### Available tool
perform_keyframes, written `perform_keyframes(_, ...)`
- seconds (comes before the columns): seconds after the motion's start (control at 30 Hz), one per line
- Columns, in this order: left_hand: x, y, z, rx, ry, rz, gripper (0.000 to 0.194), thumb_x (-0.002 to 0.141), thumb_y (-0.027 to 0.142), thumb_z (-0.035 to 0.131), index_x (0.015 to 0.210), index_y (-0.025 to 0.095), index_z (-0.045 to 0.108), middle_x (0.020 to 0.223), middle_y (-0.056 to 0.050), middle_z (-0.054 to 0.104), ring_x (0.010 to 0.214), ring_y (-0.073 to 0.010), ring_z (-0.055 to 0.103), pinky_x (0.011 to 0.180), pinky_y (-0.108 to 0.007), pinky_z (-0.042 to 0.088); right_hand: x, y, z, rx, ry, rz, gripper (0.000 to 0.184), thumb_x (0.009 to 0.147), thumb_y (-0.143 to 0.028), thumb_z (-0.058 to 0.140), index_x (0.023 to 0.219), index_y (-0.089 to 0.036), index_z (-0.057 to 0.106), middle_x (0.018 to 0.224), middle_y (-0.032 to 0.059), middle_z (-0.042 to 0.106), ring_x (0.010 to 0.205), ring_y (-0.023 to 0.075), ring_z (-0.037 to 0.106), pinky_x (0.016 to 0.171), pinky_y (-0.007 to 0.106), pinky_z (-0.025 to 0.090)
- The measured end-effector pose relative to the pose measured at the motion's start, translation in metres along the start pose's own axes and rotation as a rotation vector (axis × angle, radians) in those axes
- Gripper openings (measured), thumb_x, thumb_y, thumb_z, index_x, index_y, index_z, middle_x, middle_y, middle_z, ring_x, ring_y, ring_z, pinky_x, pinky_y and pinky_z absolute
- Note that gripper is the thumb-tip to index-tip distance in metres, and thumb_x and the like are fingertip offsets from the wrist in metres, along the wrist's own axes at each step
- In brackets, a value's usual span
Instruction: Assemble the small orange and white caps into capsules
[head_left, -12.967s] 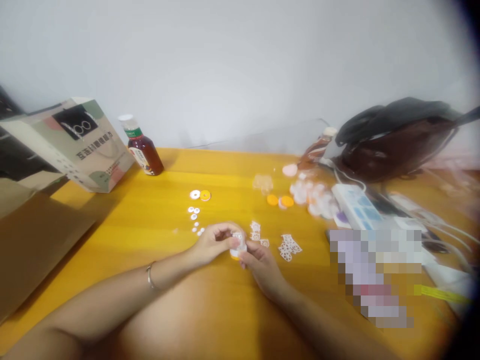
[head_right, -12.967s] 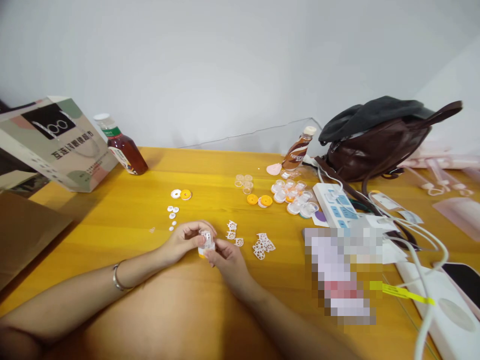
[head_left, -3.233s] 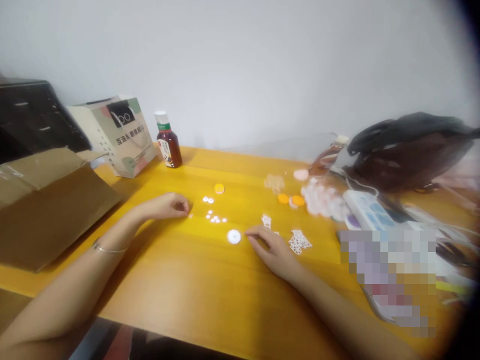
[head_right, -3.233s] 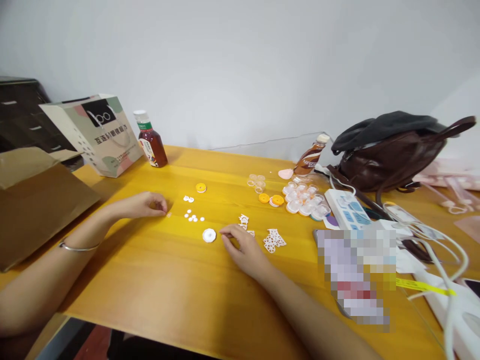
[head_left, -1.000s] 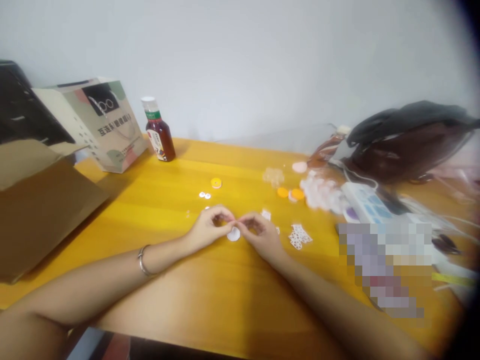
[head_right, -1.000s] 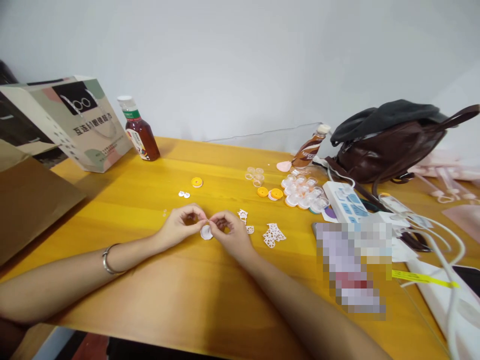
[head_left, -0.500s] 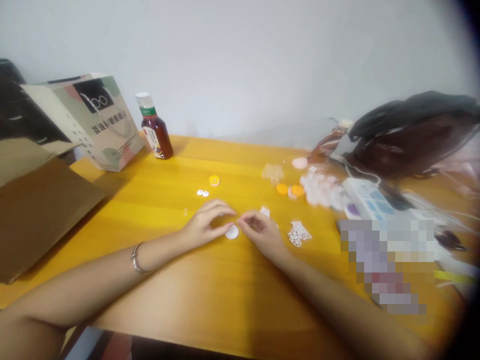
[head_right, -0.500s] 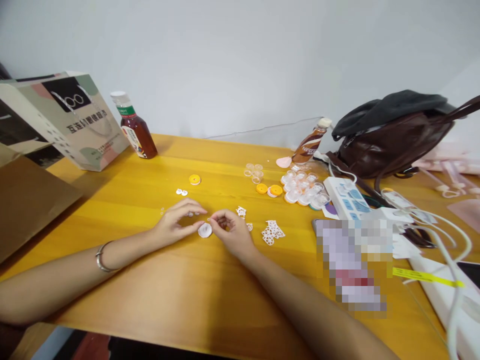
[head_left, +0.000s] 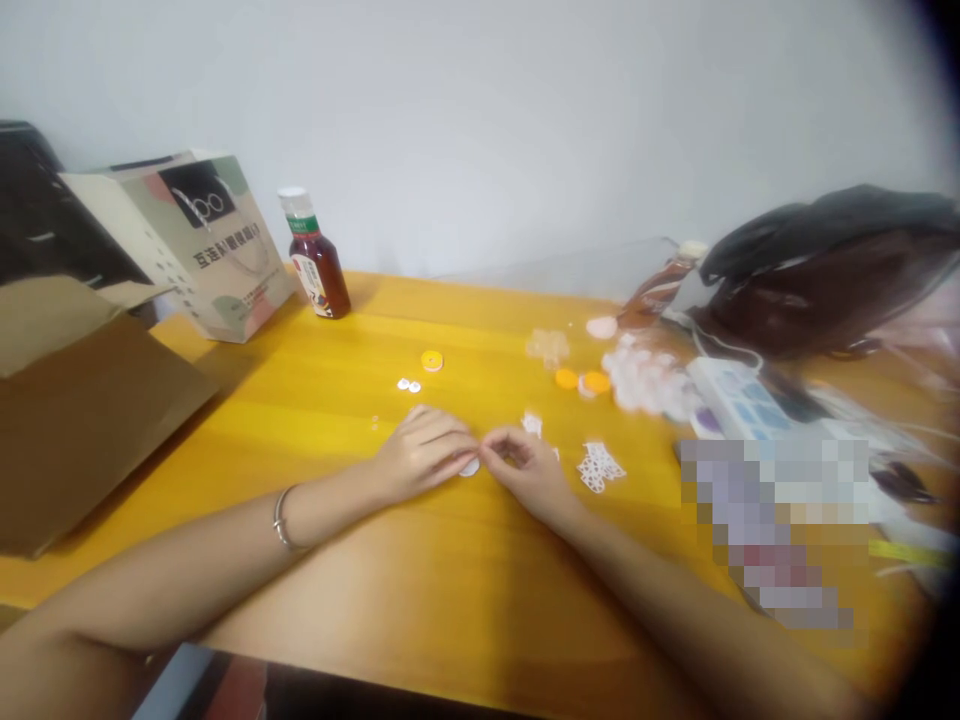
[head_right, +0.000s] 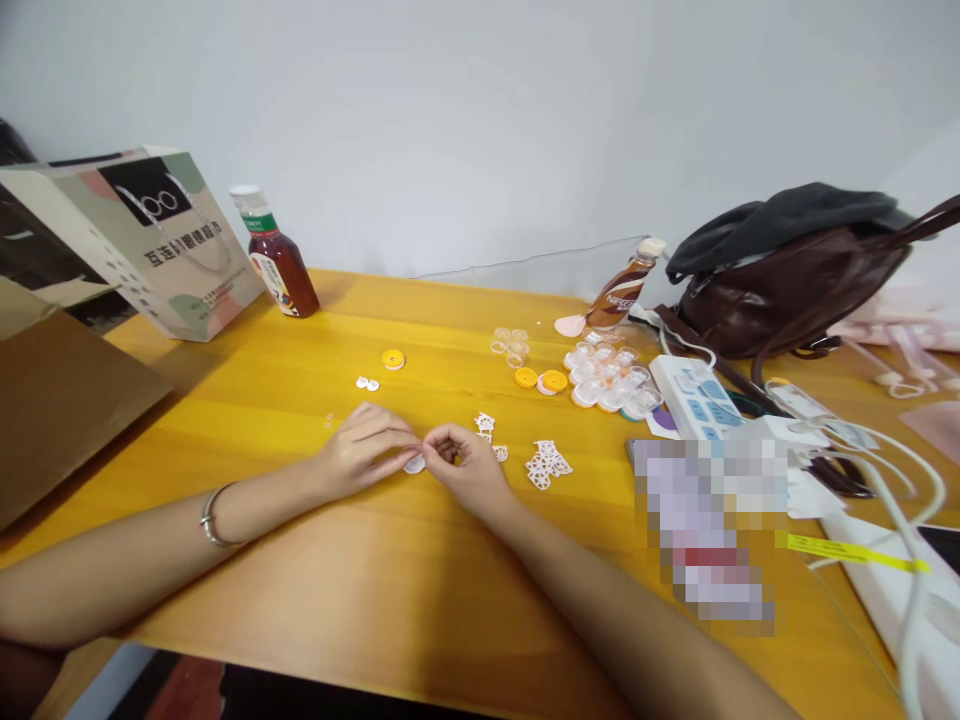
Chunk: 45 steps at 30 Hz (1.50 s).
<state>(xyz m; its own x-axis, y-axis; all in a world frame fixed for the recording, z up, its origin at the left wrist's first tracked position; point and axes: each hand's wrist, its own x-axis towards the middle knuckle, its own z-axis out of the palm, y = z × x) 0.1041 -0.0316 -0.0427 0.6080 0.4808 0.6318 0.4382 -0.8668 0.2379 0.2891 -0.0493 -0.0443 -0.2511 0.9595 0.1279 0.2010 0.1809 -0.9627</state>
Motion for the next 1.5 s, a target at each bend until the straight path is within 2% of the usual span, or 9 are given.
perform_keyframes(0.17, 0.001, -0.001, 0.000, -0.042, -0.015, -0.032, 0.010, 0.081, 0.021, 0.053, 0.090, 0.019, 0.059, 0.084, -0.003, 0.063, 0.077, -0.0132, 0.054, 0.072, -0.028, 0.037, -0.001, 0.000, 0.000, 0.005, -0.016, -0.013, 0.009, 0.074, -0.027, 0.055, 0.072, -0.018, 0.056, 0.064, -0.0016, 0.057, 0.059, 0.0110, 0.053, 0.059, 0.024, 0.043)
perform_keyframes(0.27, 0.000, 0.000, -0.001, -0.081, -0.030, -0.056, 0.010, 0.081, 0.021, 0.053, 0.089, 0.018, 0.058, 0.084, -0.004, 0.062, 0.078, -0.0138, 0.054, 0.073, -0.028, 0.038, -0.005, 0.000, -0.001, -0.023, 0.022, -0.048, 0.009, 0.075, -0.027, 0.054, 0.072, -0.019, 0.054, 0.064, -0.0020, 0.055, 0.059, 0.0109, 0.052, 0.058, 0.024, 0.043)
perform_keyframes(0.43, -0.007, 0.003, -0.005, -0.149, -0.073, -0.132, 0.012, 0.081, 0.022, 0.053, 0.090, 0.017, 0.058, 0.084, -0.005, 0.061, 0.078, -0.0149, 0.054, 0.074, -0.029, 0.039, -0.013, 0.000, -0.004, -0.251, 0.054, -0.158, 0.005, 0.075, -0.023, 0.052, 0.079, -0.020, 0.051, 0.068, -0.0007, 0.053, 0.061, 0.0124, 0.051, 0.057, 0.025, 0.043)
perform_keyframes(0.6, -0.007, 0.005, -0.005, -0.201, -0.108, -0.211, 0.012, 0.081, 0.024, 0.052, 0.088, 0.017, 0.058, 0.082, -0.004, 0.060, 0.078, -0.0147, 0.054, 0.074, -0.029, 0.040, -0.013, 0.003, -0.003, -0.466, 0.006, -0.350, 0.024, 0.070, -0.017, 0.056, 0.093, -0.022, 0.048, 0.086, 0.0041, 0.055, 0.083, 0.0183, 0.054, 0.073, 0.033, 0.046)
perform_keyframes(0.77, -0.005, 0.004, -0.003, -0.204, -0.152, -0.261, 0.012, 0.082, 0.026, 0.052, 0.087, 0.018, 0.058, 0.082, -0.003, 0.059, 0.077, -0.0144, 0.053, 0.073, -0.029, 0.039, -0.013, 0.005, -0.001, -0.535, 0.006, -0.435, 0.034, 0.070, -0.016, 0.057, 0.101, -0.022, 0.045, 0.094, 0.0061, 0.057, 0.090, 0.0204, 0.055, 0.079, 0.037, 0.046)
perform_keyframes(1.07, -0.006, 0.003, -0.002, -0.175, -0.226, -0.273, 0.012, 0.081, 0.026, 0.051, 0.088, 0.019, 0.059, 0.083, -0.003, 0.059, 0.078, -0.0146, 0.053, 0.075, -0.030, 0.039, -0.013, 0.009, -0.002, -0.526, -0.023, -0.389, 0.031, 0.074, -0.020, 0.057, 0.103, -0.022, 0.047, 0.098, 0.0060, 0.060, 0.094, 0.0203, 0.057, 0.082, 0.037, 0.047)
perform_keyframes(1.5, -0.005, 0.003, 0.000, -0.317, -0.161, -0.291, 0.012, 0.080, 0.023, 0.053, 0.087, 0.018, 0.062, 0.083, -0.004, 0.056, 0.077, -0.0135, 0.054, 0.071, -0.027, 0.044, -0.012, 0.008, -0.003, -0.512, -0.030, -0.362, 0.026, 0.075, -0.022, 0.057, 0.100, -0.022, 0.051, 0.095, 0.0060, 0.062, 0.092, 0.0205, 0.058, 0.079, 0.038, 0.048)
